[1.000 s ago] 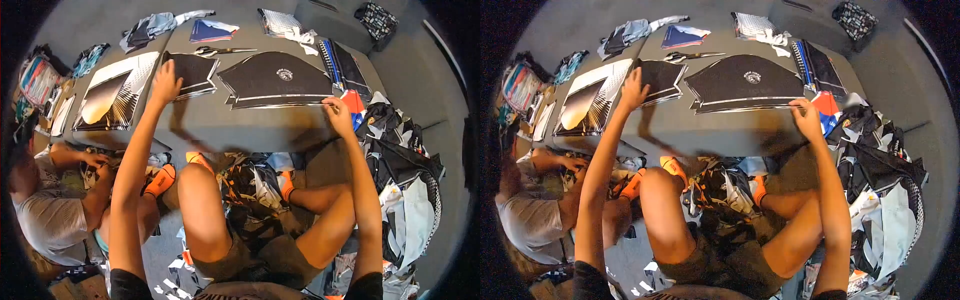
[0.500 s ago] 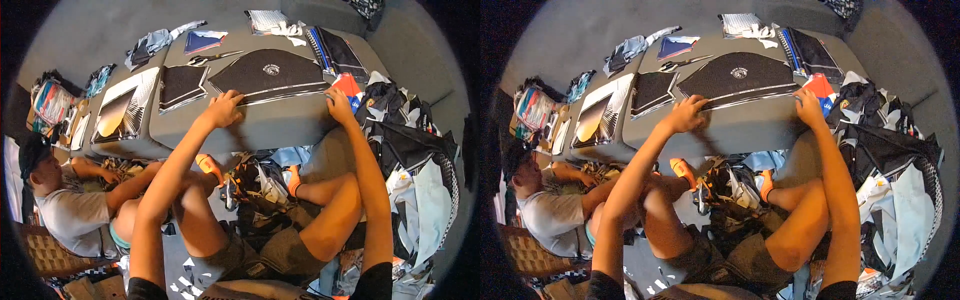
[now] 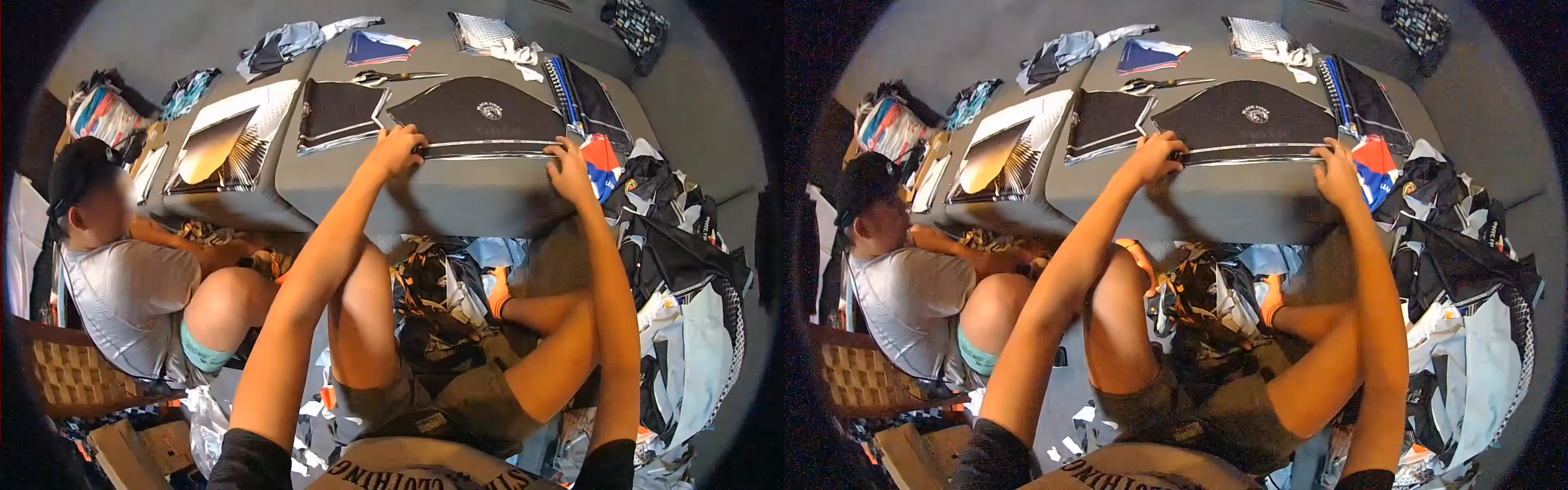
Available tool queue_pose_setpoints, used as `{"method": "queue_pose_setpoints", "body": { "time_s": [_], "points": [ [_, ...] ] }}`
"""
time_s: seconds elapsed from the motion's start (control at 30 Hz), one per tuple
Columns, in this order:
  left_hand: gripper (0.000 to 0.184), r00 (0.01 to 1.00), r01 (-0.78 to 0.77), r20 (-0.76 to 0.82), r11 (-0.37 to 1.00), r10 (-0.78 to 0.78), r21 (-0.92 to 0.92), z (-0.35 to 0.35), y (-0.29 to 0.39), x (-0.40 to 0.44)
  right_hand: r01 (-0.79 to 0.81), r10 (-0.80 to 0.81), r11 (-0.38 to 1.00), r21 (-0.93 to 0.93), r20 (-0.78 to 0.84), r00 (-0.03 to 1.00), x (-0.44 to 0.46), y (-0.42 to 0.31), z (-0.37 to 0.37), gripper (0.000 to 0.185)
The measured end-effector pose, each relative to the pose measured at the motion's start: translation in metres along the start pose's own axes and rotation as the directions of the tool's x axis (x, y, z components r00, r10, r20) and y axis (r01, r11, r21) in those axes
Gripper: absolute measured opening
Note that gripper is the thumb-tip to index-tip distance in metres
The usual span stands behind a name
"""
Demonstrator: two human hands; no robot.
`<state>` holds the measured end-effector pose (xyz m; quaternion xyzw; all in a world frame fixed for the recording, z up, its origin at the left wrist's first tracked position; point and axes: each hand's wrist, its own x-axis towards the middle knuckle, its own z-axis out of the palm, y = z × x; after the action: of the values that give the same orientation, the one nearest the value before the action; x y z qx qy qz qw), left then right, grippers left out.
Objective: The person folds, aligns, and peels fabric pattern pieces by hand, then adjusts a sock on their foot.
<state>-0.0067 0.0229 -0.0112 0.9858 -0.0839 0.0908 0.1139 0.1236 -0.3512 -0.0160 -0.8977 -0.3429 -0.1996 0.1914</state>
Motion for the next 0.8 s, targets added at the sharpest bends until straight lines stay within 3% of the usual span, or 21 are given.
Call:
{"method": "queue_pose_setpoints", "body": {
  "time_s": [0.1,0.27,0.6,0.8],
  "points": [
    [0.025,1.0,-0.024,-0.015,1.0,0.025,0.017,0.006,-0.003,0.001,-0.034,0.028,0.997,0.063,0.09,0.996,0.01,-0.013,0.006,0.027],
    [0.018,1.0,-0.011,-0.025,0.999,0.011,0.031,0.008,-0.002,0.004,-0.03,0.014,0.97,0.242,0.065,0.998,0.032,-0.061,0.014,0.024],
    [0.013,0.997,-0.011,-0.07,0.967,0.03,0.256,0.001,0.011,0.007,0.054,-0.107,0.961,0.27,0.185,0.977,0.07,-0.116,0.053,0.019],
    [0.013,0.998,-0.025,-0.052,0.965,0.04,0.261,0.001,0.01,0.011,0.062,-0.148,0.961,0.268,0.311,0.939,0.075,-0.13,0.066,0.019]
  ]
}}
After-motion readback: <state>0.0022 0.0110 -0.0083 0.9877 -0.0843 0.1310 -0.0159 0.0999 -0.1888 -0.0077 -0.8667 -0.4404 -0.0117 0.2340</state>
